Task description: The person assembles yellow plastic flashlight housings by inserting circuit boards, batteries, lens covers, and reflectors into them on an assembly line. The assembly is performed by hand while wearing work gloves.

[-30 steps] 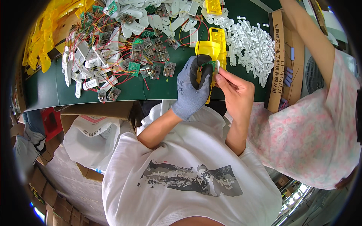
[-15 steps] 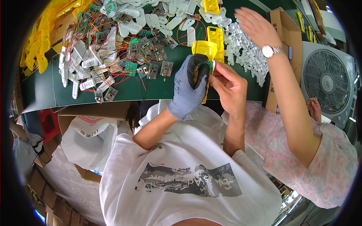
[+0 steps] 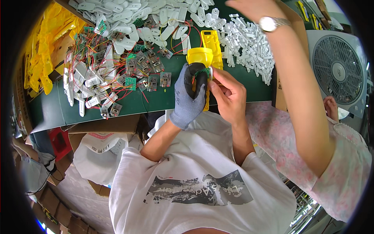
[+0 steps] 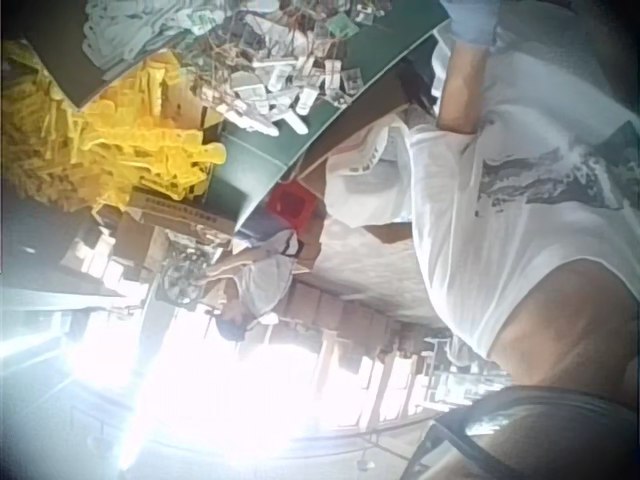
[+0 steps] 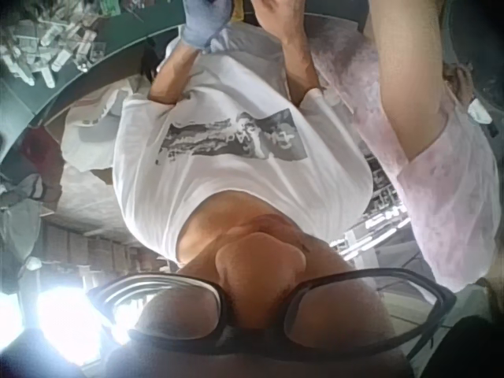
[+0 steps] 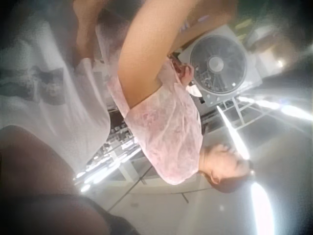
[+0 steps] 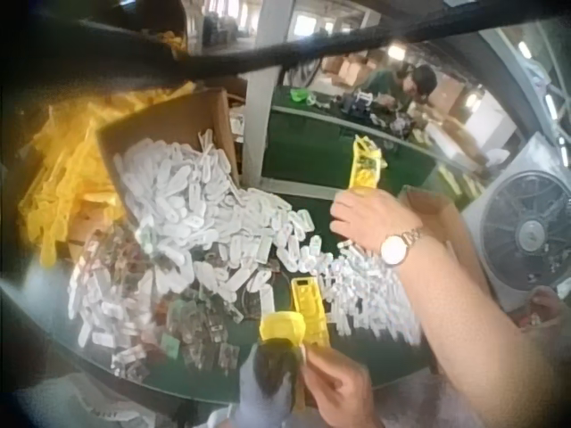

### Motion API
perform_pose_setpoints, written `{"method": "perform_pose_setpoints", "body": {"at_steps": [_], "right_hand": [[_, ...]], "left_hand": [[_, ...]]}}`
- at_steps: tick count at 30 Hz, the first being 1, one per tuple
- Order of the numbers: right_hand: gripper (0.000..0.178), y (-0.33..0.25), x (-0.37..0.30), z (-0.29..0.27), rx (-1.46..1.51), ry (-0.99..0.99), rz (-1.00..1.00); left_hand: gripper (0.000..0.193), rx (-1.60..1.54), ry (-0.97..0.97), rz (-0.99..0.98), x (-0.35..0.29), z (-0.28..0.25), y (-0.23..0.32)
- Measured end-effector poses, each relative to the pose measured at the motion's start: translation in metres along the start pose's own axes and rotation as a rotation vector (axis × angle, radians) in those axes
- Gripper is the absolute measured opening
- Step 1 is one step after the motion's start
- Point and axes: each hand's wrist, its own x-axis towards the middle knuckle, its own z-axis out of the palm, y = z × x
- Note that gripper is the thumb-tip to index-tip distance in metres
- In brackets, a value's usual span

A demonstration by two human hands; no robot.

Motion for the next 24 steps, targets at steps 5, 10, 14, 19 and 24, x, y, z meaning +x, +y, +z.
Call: {"method": "perform_pose_setpoints", "body": {"at_steps": [5,10,14,19,24], "right_hand": [[0.031,-0.004,-0.001,-0.002,0.1,-0.028,0.044],[0.031,0.002,0.002,-0.005,0.096,-0.034,0.045],[0.031,0.007,0.0,-0.003,0.076,-0.009,0.017],[0.033,0.006,0.002,-0.007,-0.16,-0.003,-0.154],[0.048,-0.02,0.012,-0.012,-0.546,-0.165,-0.352]], "left_hand": [[0.02,-0.051,-0.006,-0.012,-0.002,0.001,0.006],[0.02,-0.058,0.003,-0.023,0.002,0.003,0.004],[0.021,-0.012,-0.009,-0.023,0.0,0.002,-0.002],[0.025,0.191,-0.071,0.099,0.004,0.003,-0.001],[0.025,0.177,-0.057,0.121,0.004,-0.004,0.006]]}}
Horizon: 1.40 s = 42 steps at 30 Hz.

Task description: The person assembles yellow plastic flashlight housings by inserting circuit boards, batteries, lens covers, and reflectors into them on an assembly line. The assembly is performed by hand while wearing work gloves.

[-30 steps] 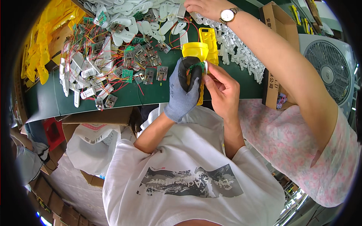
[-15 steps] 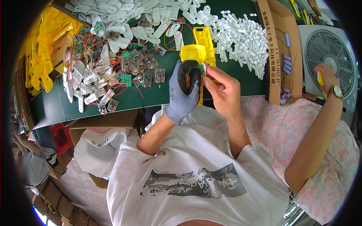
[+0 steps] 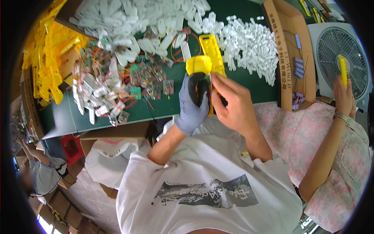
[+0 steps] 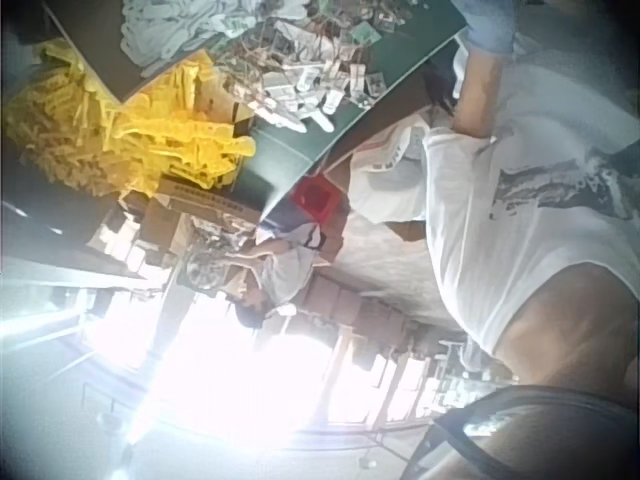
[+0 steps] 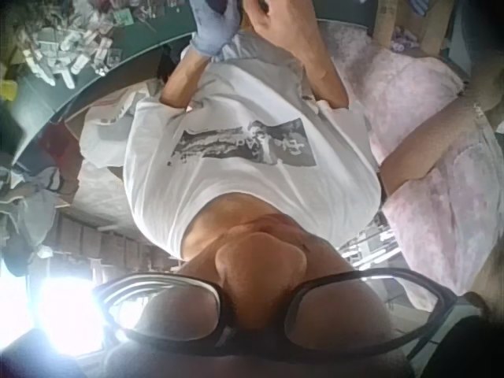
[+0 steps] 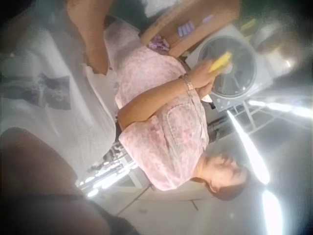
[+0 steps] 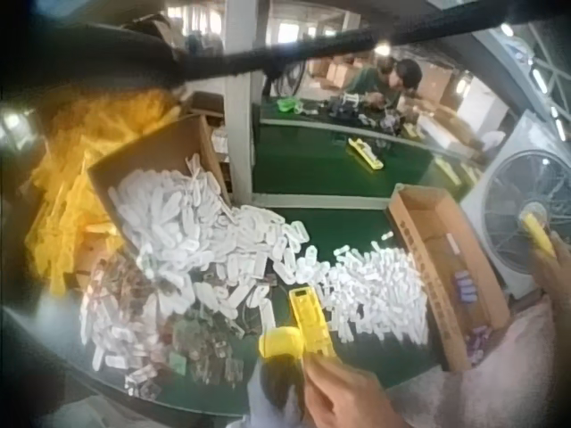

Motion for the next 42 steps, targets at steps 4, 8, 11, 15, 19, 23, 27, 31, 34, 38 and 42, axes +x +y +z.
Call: {"method": "perform_pose_setpoints", "body": {"at_steps": [4,8,11,15,19,23,27,31,34,38,42], "right_hand": [[0.073,-0.017,0.015,-0.015,0.008,-0.075,0.01],[0.069,-0.012,0.042,-0.034,0.047,-0.1,0.141],[0.057,0.034,0.078,-0.041,0.2,0.203,0.12],[0.056,0.107,0.154,-0.055,-0.473,0.308,0.299],[0.054,0.165,0.184,-0.038,-0.509,0.13,0.398],[0.056,0.151,0.183,-0.02,-0.569,0.363,0.345],[0.043,0.114,0.17,-0.028,-0.391,0.411,0.132],[0.025,0.073,0.151,-0.037,-0.01,0.088,0.161],[0.019,0.062,0.139,-0.037,0.155,-0.069,0.025],[0.015,0.062,0.147,-0.016,0.112,-0.259,-0.04],[0.018,0.06,0.147,0.01,-0.112,-0.073,-0.099]], "left_hand": [[0.044,-0.165,-0.032,-0.155,0.007,-0.01,0.03],[0.084,-0.787,-0.308,-0.278,0.016,-0.03,0.058],[0.083,-0.542,-0.213,-0.204,0.005,-0.048,0.067],[0.044,-0.061,-0.039,-0.114,-0.007,-0.097,0.074],[0.022,0.102,0.327,-0.255,0.0,-0.14,0.058],[0.055,0.519,-0.056,-0.219,0.008,-0.08,0.067],[0.085,0.856,-0.3,-0.227,0.022,-0.005,0.063],[0.079,0.88,-0.314,-0.21,0.017,0.008,0.041],[0.066,0.718,-0.227,-0.101,-0.001,-0.022,0.042],[0.067,0.111,0.002,-0.164,-0.026,-0.077,0.054],[0.05,-0.348,-0.049,-0.323,-0.036,-0.136,0.07]]}}
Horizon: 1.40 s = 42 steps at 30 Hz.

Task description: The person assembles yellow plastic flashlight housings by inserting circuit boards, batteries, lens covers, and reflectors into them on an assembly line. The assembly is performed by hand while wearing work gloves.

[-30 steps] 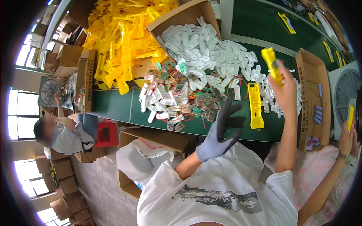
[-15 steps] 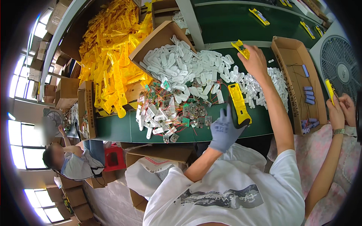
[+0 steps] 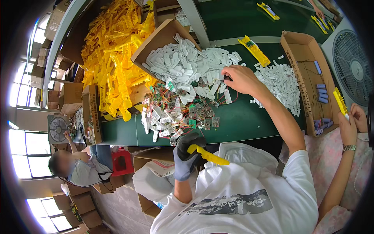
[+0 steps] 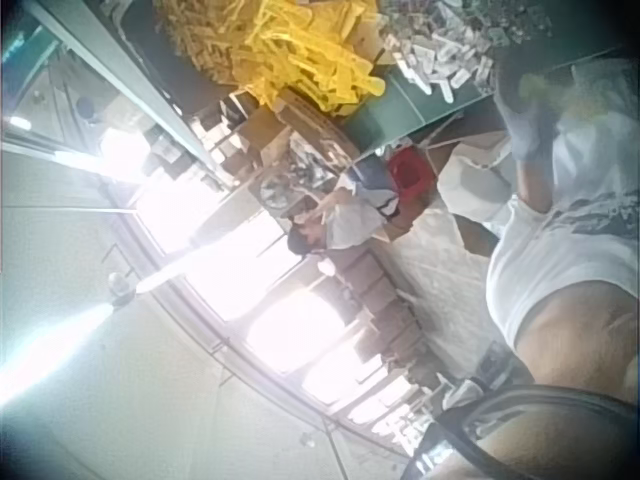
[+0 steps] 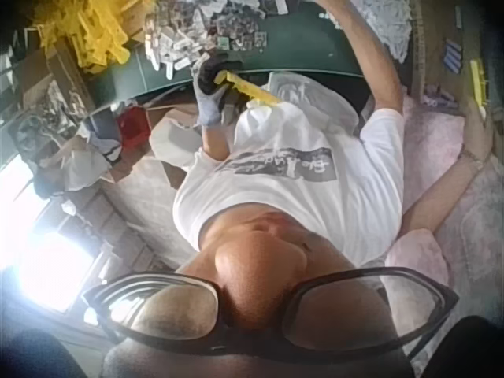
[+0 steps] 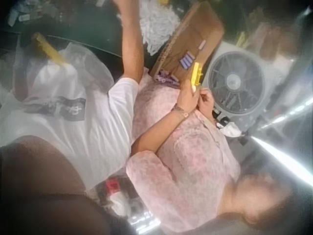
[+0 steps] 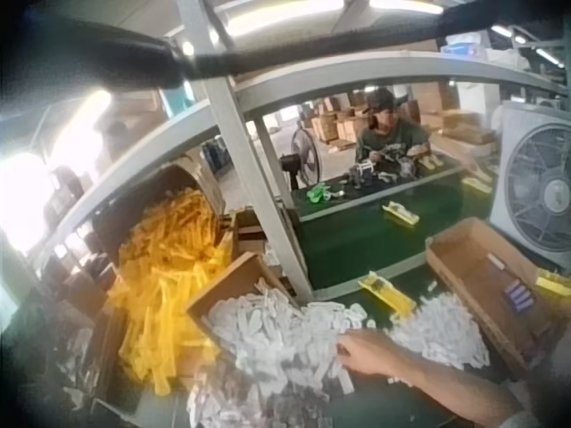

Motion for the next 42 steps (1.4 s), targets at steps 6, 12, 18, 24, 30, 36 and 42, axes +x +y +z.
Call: {"method": "perform_pose_setpoints", "body": {"at_steps": [6,12,18,24,30,36,42], "right_hand": [[0.028,-0.018,0.023,0.018,-0.204,-0.22,0.36],[0.022,-0.029,0.015,0.021,0.258,0.266,0.147],[0.022,-0.063,-0.035,-0.03,1.303,0.331,-0.099],[0.016,-0.099,-0.112,-0.033,1.03,-0.13,0.09],[0.018,-0.117,-0.119,-0.002,0.722,-0.131,0.313],[0.019,-0.116,-0.116,0.003,0.716,-0.002,0.401],[0.033,-0.109,-0.12,0.037,1.556,0.136,0.308]], "left_hand": [[0.045,0.07,-0.285,-0.365,-0.025,0.011,-0.033],[0.056,-0.208,-0.15,-0.244,-0.044,0.032,-0.079],[0.041,-0.048,0.237,-0.244,-0.067,0.024,-0.108],[0.034,-0.209,0.391,0.314,0.056,0.03,-0.007],[0.034,0.021,0.195,0.514,0.076,0.056,0.017],[0.032,-0.002,0.066,0.638,0.073,0.064,0.002],[0.027,-0.715,0.072,0.25,0.079,0.062,0.002]]}}
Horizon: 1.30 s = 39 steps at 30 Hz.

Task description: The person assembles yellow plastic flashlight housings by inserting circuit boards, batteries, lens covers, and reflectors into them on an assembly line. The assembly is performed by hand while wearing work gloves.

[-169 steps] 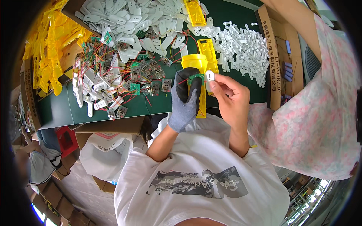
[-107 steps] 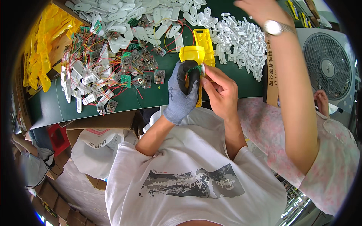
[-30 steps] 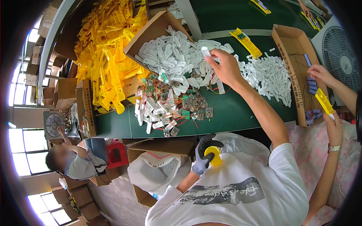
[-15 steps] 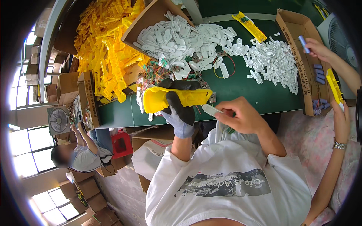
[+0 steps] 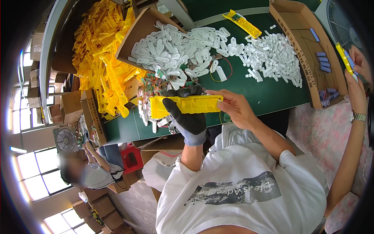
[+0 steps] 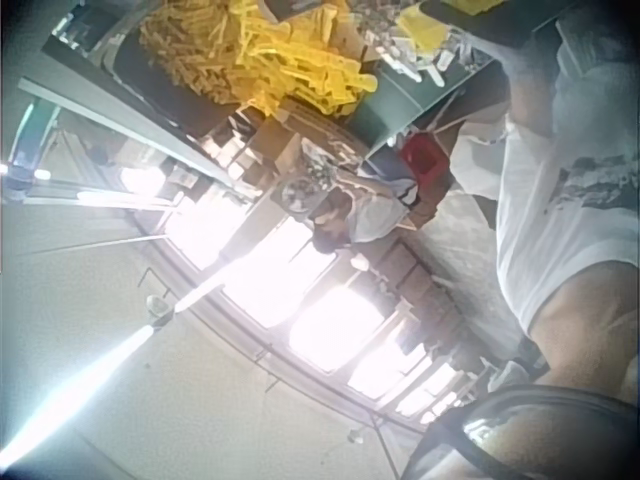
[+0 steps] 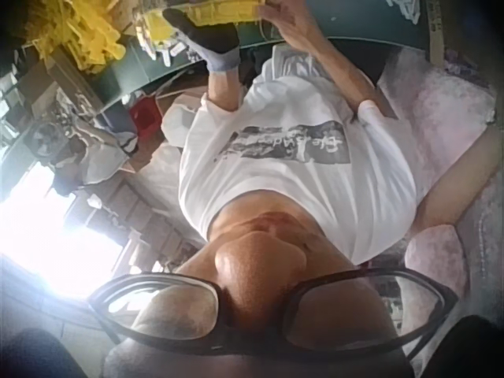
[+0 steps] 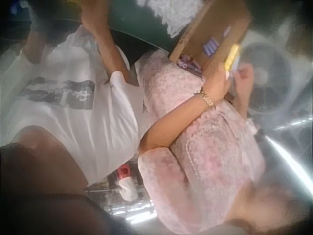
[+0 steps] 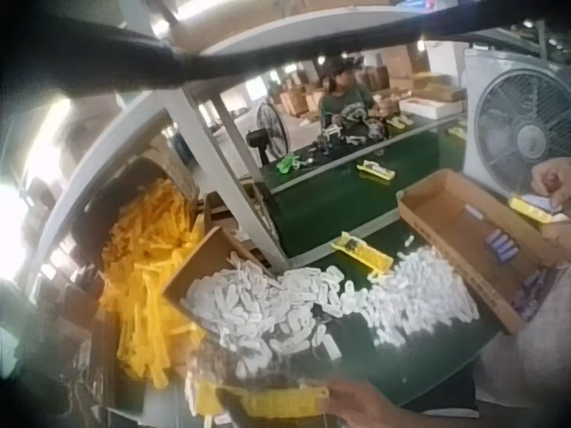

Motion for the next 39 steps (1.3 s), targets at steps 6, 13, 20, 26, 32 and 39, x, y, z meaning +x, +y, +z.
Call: {"method": "perform_pose_setpoints", "body": {"at_steps": [6,13,20,26,32,39], "right_hand": [[0.039,0.03,-0.007,0.003,0.266,-0.038,0.052],[0.042,0.042,-0.007,0.014,0.259,0.098,-0.025],[0.042,0.023,-0.002,0.027,0.2,0.14,-0.012],[0.041,0.034,-0.008,0.014,0.538,0.082,0.026],[0.043,-0.006,-0.001,-0.012,0.235,-0.053,0.0],[0.029,-0.055,0.001,-0.084,-0.262,0.346,-0.451]], "left_hand": [[0.035,0.325,0.226,-0.086,-0.006,0.008,0.01],[0.037,0.379,0.352,-0.068,-0.014,0.001,0.002],[0.044,0.691,0.361,0.172,-0.027,-0.001,-0.013],[0.047,0.815,0.355,-0.016,-0.012,0.027,-0.015],[0.03,0.774,0.19,-0.054,0.01,0.023,-0.02],[0.029,0.426,0.083,-0.1,0.042,0.058,0.022]]}}
